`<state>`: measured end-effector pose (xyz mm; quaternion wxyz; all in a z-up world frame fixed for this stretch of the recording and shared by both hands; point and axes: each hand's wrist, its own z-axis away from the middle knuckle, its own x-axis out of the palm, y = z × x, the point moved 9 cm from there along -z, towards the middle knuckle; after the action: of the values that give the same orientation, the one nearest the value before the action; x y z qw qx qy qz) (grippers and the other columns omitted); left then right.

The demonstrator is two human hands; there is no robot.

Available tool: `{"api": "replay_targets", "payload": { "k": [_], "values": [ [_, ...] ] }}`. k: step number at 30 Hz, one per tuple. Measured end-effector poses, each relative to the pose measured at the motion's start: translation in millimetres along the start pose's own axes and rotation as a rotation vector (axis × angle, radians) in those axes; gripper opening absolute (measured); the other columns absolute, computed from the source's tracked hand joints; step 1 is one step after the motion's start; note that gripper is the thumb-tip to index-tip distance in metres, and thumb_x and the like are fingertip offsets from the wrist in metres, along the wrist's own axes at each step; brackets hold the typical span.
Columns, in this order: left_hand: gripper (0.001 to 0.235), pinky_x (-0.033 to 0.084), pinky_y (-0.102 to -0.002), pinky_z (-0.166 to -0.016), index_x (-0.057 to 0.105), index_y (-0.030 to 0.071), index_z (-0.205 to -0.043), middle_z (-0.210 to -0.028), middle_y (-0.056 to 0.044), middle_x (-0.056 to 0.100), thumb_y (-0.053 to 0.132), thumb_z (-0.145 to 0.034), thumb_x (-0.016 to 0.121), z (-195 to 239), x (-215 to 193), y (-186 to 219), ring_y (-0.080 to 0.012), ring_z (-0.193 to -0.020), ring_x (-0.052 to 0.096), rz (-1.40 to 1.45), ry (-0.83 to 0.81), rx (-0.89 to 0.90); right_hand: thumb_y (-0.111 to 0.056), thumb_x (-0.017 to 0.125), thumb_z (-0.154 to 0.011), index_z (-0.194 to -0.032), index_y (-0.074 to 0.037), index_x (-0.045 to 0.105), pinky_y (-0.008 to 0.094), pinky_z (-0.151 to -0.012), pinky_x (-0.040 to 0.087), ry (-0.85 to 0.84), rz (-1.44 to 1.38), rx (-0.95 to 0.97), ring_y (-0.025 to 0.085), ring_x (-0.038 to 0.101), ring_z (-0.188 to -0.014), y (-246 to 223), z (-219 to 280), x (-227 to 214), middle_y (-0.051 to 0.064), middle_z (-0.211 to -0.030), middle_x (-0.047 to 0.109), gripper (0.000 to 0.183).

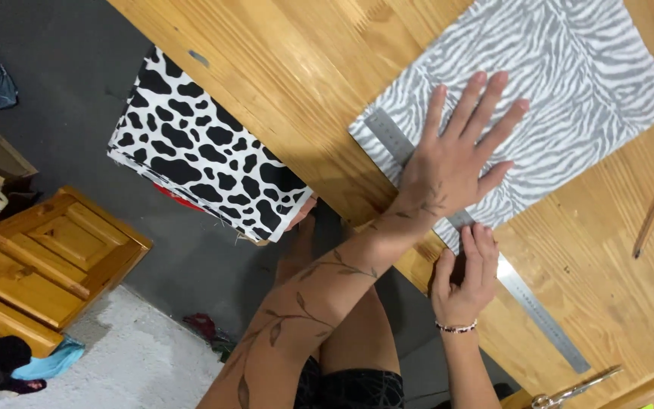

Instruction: Measuring and cutting zebra-patterned fabric on a wooden workbench using a metal ruler and scissors.

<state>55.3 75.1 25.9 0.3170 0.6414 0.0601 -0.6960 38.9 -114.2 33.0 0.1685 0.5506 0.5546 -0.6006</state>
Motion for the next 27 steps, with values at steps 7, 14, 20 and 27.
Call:
{"api": "replay_targets", "payload": {
  "k": [7,14,20,27],
  "values": [
    [0.065,0.011,-0.060,-0.126,0.010,0.018,-0.165,-0.169,-0.014,0.010,0.061,-0.120,0.030,-1,2,-2,-0.0340,-0.156,0.011,-0.056,0.030,-0.016,0.004,0.057,-0.101,-0.132,0.012,0.058,0.056,-0.120,0.040,0.013,-0.011,-0.048,0.042,0.054,-0.132,-4,-6,1,0.028,-0.136,0.057,0.032],
    [0.073,0.018,-0.059,-0.125,0.018,0.021,-0.163,-0.166,-0.013,0.015,0.070,-0.118,0.047,-3,-1,-1,-0.0320,-0.155,0.017,-0.076,0.087,-0.021,-0.011,0.061,-0.101,-0.113,0.001,0.067,0.044,-0.097,0.044,-0.007,0.030,-0.021,0.034,0.063,-0.107,-10,-49,-21,0.017,-0.114,0.067,0.018],
    [0.077,0.015,-0.062,-0.125,0.018,0.021,-0.162,-0.165,-0.013,0.013,0.073,-0.116,0.051,-10,3,4,-0.0315,-0.155,0.015,-0.015,0.044,-0.028,-0.003,0.053,-0.111,-0.118,0.006,0.061,0.048,-0.099,0.044,0.148,0.029,0.096,0.038,0.057,-0.112,33,-79,-68,0.023,-0.117,0.062,0.014],
    [0.073,0.009,-0.060,-0.126,0.010,0.022,-0.162,-0.166,-0.012,0.006,0.068,-0.105,0.011,-16,15,7,-0.0297,-0.157,0.010,-0.062,-0.120,-0.079,0.001,0.057,-0.110,-0.119,0.008,0.064,0.046,-0.098,0.046,0.136,0.059,0.155,0.038,0.061,-0.109,67,-66,-90,0.023,-0.116,0.066,0.013]
  ]
}}
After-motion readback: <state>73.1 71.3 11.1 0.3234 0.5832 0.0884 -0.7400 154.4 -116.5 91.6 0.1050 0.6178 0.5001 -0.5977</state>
